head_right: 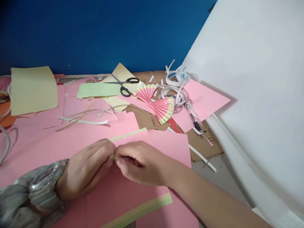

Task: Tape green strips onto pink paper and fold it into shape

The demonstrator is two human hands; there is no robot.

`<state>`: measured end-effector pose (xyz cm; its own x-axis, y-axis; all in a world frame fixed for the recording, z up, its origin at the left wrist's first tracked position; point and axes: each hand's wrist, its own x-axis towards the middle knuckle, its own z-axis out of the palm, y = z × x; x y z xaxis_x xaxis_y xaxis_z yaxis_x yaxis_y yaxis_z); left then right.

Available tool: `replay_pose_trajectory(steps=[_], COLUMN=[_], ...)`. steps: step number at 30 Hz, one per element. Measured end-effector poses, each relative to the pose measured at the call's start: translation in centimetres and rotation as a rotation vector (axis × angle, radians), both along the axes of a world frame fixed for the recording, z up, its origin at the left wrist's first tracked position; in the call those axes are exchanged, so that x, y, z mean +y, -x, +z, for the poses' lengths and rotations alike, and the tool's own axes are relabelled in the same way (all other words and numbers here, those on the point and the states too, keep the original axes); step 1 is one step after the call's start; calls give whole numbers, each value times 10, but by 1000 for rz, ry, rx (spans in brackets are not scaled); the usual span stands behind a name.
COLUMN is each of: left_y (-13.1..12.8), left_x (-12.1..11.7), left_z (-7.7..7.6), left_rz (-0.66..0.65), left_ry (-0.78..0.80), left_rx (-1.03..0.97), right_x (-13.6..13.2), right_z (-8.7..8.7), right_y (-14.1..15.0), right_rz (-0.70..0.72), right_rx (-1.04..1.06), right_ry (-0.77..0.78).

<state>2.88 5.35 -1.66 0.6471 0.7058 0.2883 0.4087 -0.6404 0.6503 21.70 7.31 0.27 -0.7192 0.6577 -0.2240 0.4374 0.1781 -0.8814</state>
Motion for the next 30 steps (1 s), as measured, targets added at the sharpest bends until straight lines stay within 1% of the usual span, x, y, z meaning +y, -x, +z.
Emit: replay_pose_trajectory(steps=[10, 16, 25, 30], left_y=[0, 0, 0, 0], left_x=[0, -1, 0, 0], left_z=[-2, 0, 2, 3], left_rz=[-7, 16, 7, 73], left_ry=[19, 38, 30, 98], left_rx=[20, 12, 15, 35], right_x=[0, 0, -2, -1], right_z=[-1, 0, -2, -2], right_y=[2, 1, 1, 0], right_rz=[35, 69, 51, 13], right_rx=[-4, -5, -3, 21], right_ry=[-142, -159, -162, -200])
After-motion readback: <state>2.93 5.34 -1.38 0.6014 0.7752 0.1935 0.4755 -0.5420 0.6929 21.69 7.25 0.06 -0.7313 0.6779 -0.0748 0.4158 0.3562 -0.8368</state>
